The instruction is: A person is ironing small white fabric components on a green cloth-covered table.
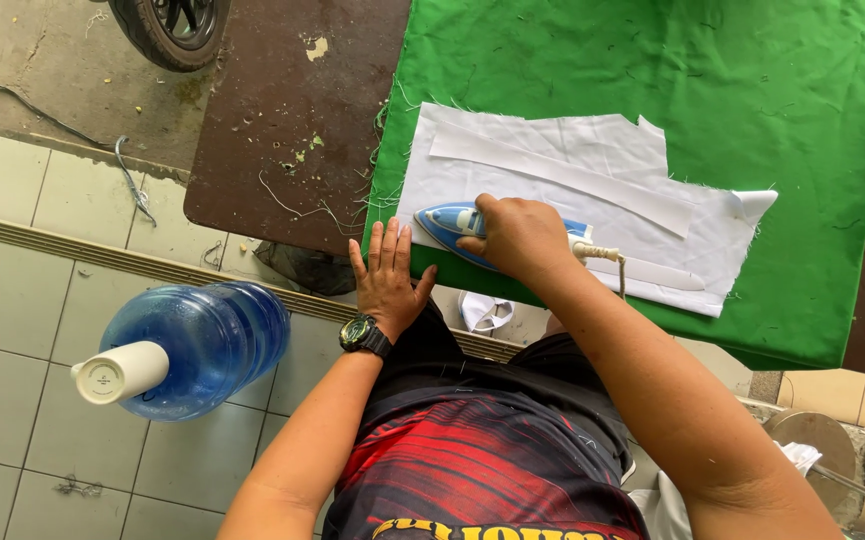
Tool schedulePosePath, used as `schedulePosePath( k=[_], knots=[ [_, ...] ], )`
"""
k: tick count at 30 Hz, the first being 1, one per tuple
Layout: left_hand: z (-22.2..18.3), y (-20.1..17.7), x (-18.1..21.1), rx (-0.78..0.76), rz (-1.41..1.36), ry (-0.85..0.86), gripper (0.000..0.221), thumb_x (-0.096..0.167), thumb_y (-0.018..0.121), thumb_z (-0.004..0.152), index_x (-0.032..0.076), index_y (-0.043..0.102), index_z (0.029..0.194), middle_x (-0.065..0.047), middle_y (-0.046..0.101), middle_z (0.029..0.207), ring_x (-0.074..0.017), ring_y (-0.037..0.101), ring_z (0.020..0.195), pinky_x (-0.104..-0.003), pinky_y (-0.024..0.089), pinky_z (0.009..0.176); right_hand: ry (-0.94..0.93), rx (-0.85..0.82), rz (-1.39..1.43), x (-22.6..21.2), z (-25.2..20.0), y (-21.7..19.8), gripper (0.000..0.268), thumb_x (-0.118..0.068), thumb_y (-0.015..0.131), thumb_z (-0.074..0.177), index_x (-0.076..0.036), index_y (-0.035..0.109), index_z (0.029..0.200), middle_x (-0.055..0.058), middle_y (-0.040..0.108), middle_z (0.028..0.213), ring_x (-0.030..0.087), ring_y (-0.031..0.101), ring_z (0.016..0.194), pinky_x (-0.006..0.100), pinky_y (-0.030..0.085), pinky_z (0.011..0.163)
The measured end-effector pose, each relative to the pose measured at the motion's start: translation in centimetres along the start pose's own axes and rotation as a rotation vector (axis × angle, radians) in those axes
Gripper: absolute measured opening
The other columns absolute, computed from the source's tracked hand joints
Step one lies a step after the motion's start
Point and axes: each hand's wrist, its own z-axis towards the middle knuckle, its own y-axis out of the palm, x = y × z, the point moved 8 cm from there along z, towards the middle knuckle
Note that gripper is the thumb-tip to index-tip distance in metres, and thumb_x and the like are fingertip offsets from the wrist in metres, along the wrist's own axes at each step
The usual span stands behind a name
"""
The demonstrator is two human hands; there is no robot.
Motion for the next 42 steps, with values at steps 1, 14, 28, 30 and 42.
schedulePosePath(
  k=[1, 14, 28, 30, 42],
  knots=[
    [0.0, 0.0, 0.0, 0.001, 0.001, 0.001, 0.075, 0.061, 0.053, 0.099, 0.009, 0.045, 0.153, -0.016, 0.040, 0.161, -0.0347, 0.032, 0.152, -0.066, 0.013, 0.121, 0.000, 0.002, 0.000, -0.1, 0.1, 0.0, 0.053, -0.046, 0.077, 0.086, -0.006, 0.070, 0.120, 0.020, 0.077, 0.091, 0.038, 0.077, 0.087, 0.050, 0.062, 0.074],
    [0.3, -0.1, 0.1, -0.026, 0.009, -0.018, 0.076, 0.060, 0.056, 0.096, 0.010, 0.045, 0.152, -0.014, 0.040, 0.162, -0.0339, 0.031, 0.152, -0.066, 0.013, 0.122, -0.012, 0.023, 0.045, -0.4, 0.4, 0.1, 0.053, -0.048, 0.077, 0.085, -0.005, 0.071, 0.115, 0.020, 0.076, 0.087, 0.039, 0.077, 0.084, 0.051, 0.062, 0.073],
    [0.7, -1.3, 1.8, -0.020, -0.065, 0.013, 0.095, 0.055, 0.063, 0.091, 0.002, 0.025, 0.160, -0.017, 0.055, 0.149, -0.0330, 0.041, 0.148, -0.069, 0.016, 0.120, 0.010, 0.007, 0.103, 1.5, -0.7, 0.5, 0.055, -0.051, 0.075, 0.084, -0.005, 0.071, 0.114, 0.022, 0.075, 0.090, 0.044, 0.075, 0.090, 0.057, 0.060, 0.079],
    [0.9, -1.1, 1.9, -0.011, -0.014, 0.018, 0.094, 0.059, 0.064, 0.089, 0.004, 0.031, 0.158, -0.016, 0.053, 0.152, -0.0340, 0.041, 0.147, -0.071, 0.018, 0.118, 0.048, -0.001, 0.090, 2.6, -0.9, 0.6, 0.056, -0.054, 0.073, 0.085, -0.007, 0.070, 0.115, 0.021, 0.075, 0.091, 0.043, 0.075, 0.092, 0.057, 0.059, 0.080],
    [1.3, -0.3, 3.0, -0.100, 0.012, 0.059, 0.085, 0.064, 0.057, 0.093, 0.012, 0.040, 0.157, -0.010, 0.044, 0.160, -0.0310, 0.035, 0.151, -0.072, 0.018, 0.117, 0.071, 0.008, 0.043, 4.7, -2.6, 0.7, 0.055, -0.051, 0.076, 0.085, -0.008, 0.071, 0.118, 0.019, 0.076, 0.090, 0.040, 0.076, 0.089, 0.052, 0.060, 0.077]
  ],
)
